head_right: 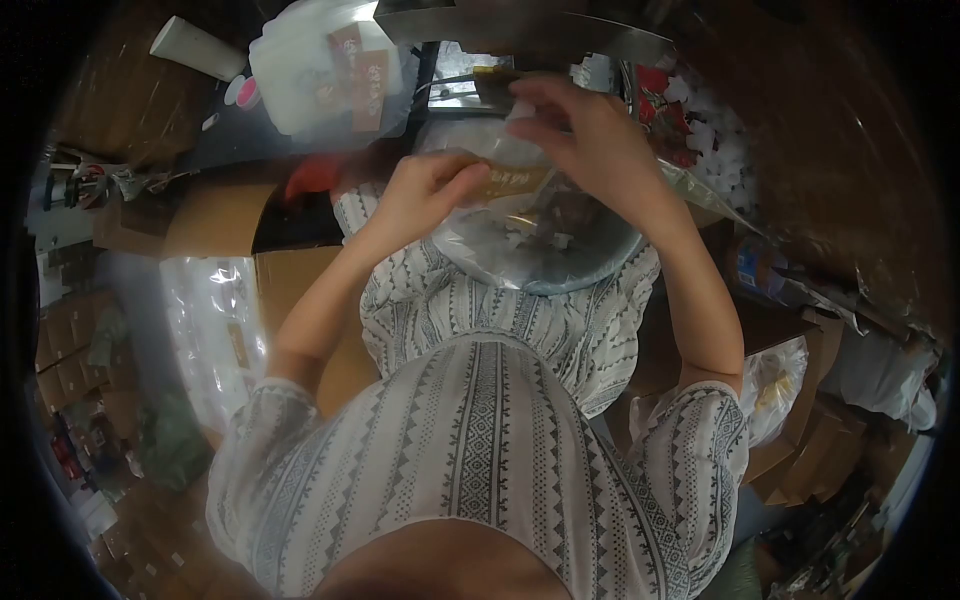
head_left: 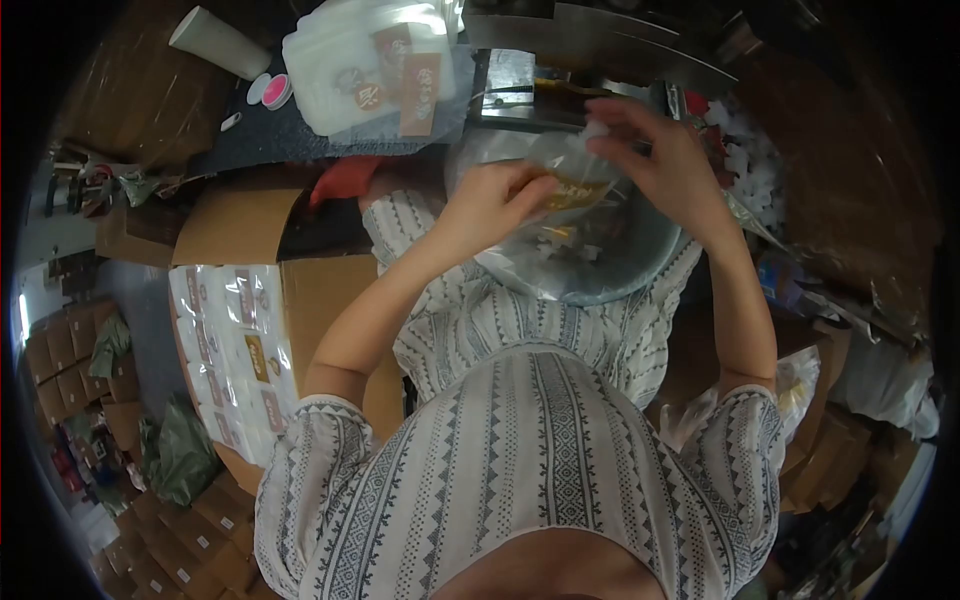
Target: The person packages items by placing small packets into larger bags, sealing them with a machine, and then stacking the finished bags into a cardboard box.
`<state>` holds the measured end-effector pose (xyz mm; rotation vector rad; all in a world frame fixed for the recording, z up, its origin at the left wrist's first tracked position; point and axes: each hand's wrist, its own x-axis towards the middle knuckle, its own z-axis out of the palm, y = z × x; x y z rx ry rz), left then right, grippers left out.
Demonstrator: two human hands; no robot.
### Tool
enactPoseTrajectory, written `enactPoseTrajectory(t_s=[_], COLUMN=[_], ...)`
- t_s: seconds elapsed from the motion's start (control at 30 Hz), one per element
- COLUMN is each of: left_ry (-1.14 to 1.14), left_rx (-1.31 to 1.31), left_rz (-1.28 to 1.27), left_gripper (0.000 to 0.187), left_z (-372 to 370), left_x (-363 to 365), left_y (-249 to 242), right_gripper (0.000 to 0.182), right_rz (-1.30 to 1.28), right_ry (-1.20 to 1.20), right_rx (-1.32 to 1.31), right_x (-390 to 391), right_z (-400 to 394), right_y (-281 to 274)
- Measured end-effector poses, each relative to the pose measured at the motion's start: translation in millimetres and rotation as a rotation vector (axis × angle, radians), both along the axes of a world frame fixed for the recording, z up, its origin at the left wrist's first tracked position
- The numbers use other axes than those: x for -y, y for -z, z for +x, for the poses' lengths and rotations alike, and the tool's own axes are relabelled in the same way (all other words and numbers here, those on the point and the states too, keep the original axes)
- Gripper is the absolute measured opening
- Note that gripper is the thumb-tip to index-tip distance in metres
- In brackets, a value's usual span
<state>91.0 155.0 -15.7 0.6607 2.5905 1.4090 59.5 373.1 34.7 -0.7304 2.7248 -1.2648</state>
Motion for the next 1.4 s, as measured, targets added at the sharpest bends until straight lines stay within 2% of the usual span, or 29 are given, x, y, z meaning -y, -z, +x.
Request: enactPoseTrajectory(t_s=[0.07,0.1,0.13,0.17,0.23,0.27,0.33,0.37,0.4,0.43,0.47,0.5,0.57,0.6,0.63,0.67,0.77,0.8,0.83,0.87,0.9,0.93,0.97,1.03,1.13,1.27,1.33,1.4], left_ry=[-0.112,-0.111,-0.157,-0.203,-0.245,-0.289,-0.275,-0.26,-0.259,-0.28,-0.302,-0.306,-0.471,-0.468,-0.474,-0.471,-0.504,-0.507,-0.484,-0.46,-0.46,-0.514,-0.563,-0.537,-0.507,-0.425,-0.354,-0.287], left_rx=[0.535,0.534,0.61,0.686,0.726,0.763,0.77,0.781,0.784,0.647,0.507,0.502,-0.548,-0.549,-0.692,-0.827,-0.738,-0.732,-0.615,-0.503,-0.506,-0.497,-0.483,-0.52,-0.521,-0.455,-0.412,-0.368], left_rz=[0.172,0.175,0.359,0.544,0.613,0.679,0.677,0.671,0.668,0.534,0.401,0.402,-0.213,-0.215,-0.511,-0.812,-0.751,-0.749,-0.664,-0.578,-0.577,-0.45,-0.325,-0.339,-0.309,-0.165,-0.129,-0.093], left_gripper=[0.025,0.025,0.027,0.03,0.03,0.03,0.031,0.032,0.032,0.034,0.036,0.036,0.04,0.04,0.043,0.046,0.036,0.036,0.027,0.019,0.019,0.013,0.008,0.007,0.007,0.008,0.009,0.01], left_z=[-20,-31,-42,-49,-55,-56,-55,-53,-51,-53,-56,-57,-54,-49,-37,-29,-21,-19,-18,-19,-15,-5,4,13,21,23,22,20], left_x=[-11,-16,-20,-24,-30,-31,-31,-30,-25,-13,1,20,56,62,67,70,78,84,92,94,89,74,60,42,30,26,21,14], left_y=[6,8,9,10,7,5,7,8,10,13,15,17,25,35,45,49,51,50,47,39,33,19,7,-7,-22,-22,-18,-11], right_gripper=[0.027,0.028,0.028,0.028,0.028,0.028,0.024,0.024,0.024,0.024,0.024,0.026,0.027,0.024,0.022,0.022,0.023,0.023,0.022,0.022,0.022,0.022,0.022,0.021,0.021,0.026,0.026,0.028], right_rz=[-0.026,0.097,0.219,0.222,0.427,0.43,0.555,0.554,0.727,0.898,0.894,0.826,0.758,0.681,0.604,0.601,0.589,0.551,0.508,0.508,0.318,0.128,0.127,-0.278,-0.234,-0.267,-0.313,-0.366], right_ry=[0.101,0.199,0.297,0.295,0.406,0.406,0.463,0.463,0.408,0.349,0.352,0.364,0.375,0.388,0.394,0.39,0.421,0.459,0.494,0.492,0.377,0.262,0.265,0.029,0.034,0.052,-0.035,-0.039], right_rx=[-0.043,-0.016,0.01,0.01,-0.032,-0.033,-0.395,-0.389,-0.524,-0.664,-0.67,-0.633,-0.582,-0.467,-0.353,-0.351,-0.322,-0.116,0.087,0.083,0.127,0.171,0.174,0.183,0.037,0.024,0.177,0.194], right_x=[-14,-20,-27,-33,-48,-63,-91,-94,-95,-97,-100,-103,-106,-106,-107,-107,-102,-88,-77,-72,-69,-64,-52,-21,10,20,20,19], right_z=[-1,2,4,4,6,-2,-29,-33,-36,-40,-45,-49,-48,-49,-50,-49,-32,-20,-10,-3,5,10,12,18,18,16,17,16], right_y=[1,-3,-5,-6,-7,2,36,47,56,62,67,71,76,75,75,74,55,29,10,0,-8,-11,-11,-10,-4,4,7,13])
